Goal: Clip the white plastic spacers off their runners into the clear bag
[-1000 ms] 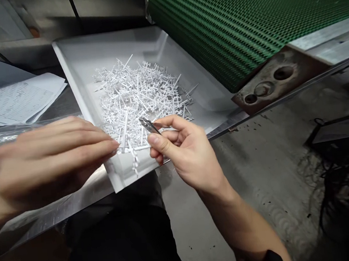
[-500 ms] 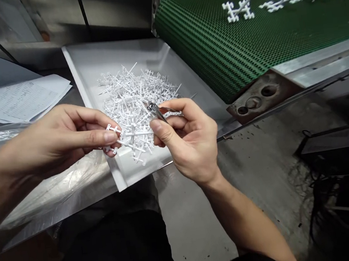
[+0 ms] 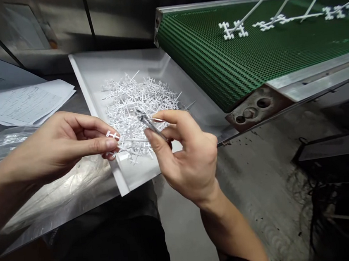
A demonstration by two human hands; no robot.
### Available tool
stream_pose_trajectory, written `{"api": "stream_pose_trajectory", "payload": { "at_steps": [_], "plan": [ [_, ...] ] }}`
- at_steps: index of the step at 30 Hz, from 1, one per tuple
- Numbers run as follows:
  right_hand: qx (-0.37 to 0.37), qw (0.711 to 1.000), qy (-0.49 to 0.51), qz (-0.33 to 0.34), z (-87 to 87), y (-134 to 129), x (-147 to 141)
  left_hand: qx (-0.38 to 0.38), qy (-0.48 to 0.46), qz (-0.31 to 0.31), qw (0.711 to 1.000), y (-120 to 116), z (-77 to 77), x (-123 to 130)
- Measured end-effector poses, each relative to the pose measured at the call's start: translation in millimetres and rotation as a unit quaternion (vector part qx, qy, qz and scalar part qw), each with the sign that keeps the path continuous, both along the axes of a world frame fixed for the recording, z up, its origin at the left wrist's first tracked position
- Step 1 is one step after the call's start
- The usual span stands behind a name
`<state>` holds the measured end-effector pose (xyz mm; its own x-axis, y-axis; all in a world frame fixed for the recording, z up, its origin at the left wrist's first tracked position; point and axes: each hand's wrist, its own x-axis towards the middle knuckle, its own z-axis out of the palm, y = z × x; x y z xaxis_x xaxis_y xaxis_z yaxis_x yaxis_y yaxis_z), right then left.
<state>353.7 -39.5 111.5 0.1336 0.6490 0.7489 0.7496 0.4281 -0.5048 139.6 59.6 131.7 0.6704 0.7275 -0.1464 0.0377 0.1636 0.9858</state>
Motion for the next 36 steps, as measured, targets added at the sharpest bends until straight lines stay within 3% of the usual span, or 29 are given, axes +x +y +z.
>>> {"api": "stream_pose_trajectory", "payload": {
  "at_steps": [3,5,9,15,21,28,31,36],
  "plan": [
    [0.071,0.987,-0.137,-0.039,4.0,-3,4,0.01,0.01,0.025,1.0,1,-2.0,-1],
    [0.08,0.982,-0.165,-0.047,4.6,-5,3,-0.015,-0.01,0.037,0.999,2,-4.7,-1],
    [0.059,0.996,-0.072,0.0,1.9,-5,-3,-0.088,-0.046,0.03,0.995,4,-6.5,0],
    [0.086,0.993,0.062,-0.048,-11.5,2,-18,-0.153,-0.071,0.005,0.986,2,-4.2,2],
    [0.164,0.986,-0.013,-0.013,-19.8,2,-13,-0.168,-0.059,0.005,0.984,3,-4.1,0],
    [0.092,0.994,-0.056,0.024,-1.7,0,-2,-0.172,-0.049,-0.015,0.984,4,-1.4,-1],
    [0.07,0.997,-0.017,0.022,-3.1,2,-3,-0.167,-0.045,-0.015,0.985,3,-3.0,-1],
    [0.1,0.995,-0.014,0.008,-8.1,3,-8,-0.154,-0.018,-0.016,0.988,3,-4.8,-1]
  ]
}}
